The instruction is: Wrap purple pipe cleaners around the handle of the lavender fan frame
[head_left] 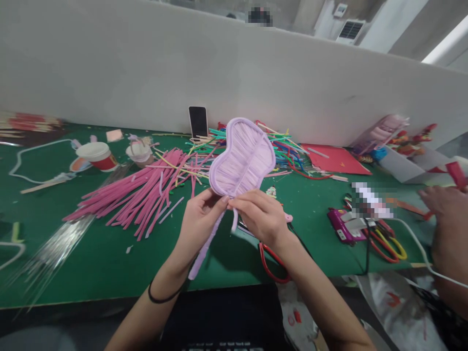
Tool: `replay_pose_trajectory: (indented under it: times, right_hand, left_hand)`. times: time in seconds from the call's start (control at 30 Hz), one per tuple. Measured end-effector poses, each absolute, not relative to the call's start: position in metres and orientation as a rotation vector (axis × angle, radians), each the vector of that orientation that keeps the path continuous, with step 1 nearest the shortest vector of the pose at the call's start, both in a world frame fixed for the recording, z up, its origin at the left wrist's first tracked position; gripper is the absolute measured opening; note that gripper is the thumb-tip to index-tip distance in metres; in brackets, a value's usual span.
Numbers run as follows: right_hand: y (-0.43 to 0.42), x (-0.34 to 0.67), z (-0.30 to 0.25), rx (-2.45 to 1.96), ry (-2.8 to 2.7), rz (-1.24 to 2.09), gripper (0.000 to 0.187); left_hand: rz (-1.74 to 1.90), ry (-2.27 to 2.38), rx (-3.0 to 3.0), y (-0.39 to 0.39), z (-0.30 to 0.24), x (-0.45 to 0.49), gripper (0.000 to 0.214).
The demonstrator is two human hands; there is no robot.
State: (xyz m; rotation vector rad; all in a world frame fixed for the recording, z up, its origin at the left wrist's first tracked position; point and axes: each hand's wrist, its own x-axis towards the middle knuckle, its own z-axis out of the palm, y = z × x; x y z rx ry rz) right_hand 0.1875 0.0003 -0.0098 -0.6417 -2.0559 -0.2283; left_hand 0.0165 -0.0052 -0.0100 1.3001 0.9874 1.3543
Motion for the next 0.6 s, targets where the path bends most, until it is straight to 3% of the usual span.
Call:
replay_pose_trajectory:
  times: [0.1, 0.27, 0.47, 0.6]
  right_hand:
    - [0.005, 0.187, -0.001, -0.74, -2.014, 0.076, 0.019]
    - [0.015, 0.185, 0.017, -1.027, -1.941, 0.442, 0.005]
    - [0.02, 0.176, 0.023, -1.064, -1.901, 0.553, 0.006]
    - [0.019, 0.172, 0.024, -1.038, -1.868, 0.589, 0.008]
  left_hand:
    - [1.377, 1.046, 1.405, -0.006, -0.01, 0.018, 0.022]
    - [1.337, 0.978, 1.406, -0.004, -0.015, 0.02, 0.021]
    - [1.346, 0.948, 1.297, 0.0, -0.02, 0.021, 0.028]
    - [1.374, 1.009, 1.323, 0.004, -0.015, 0.018, 0.021]
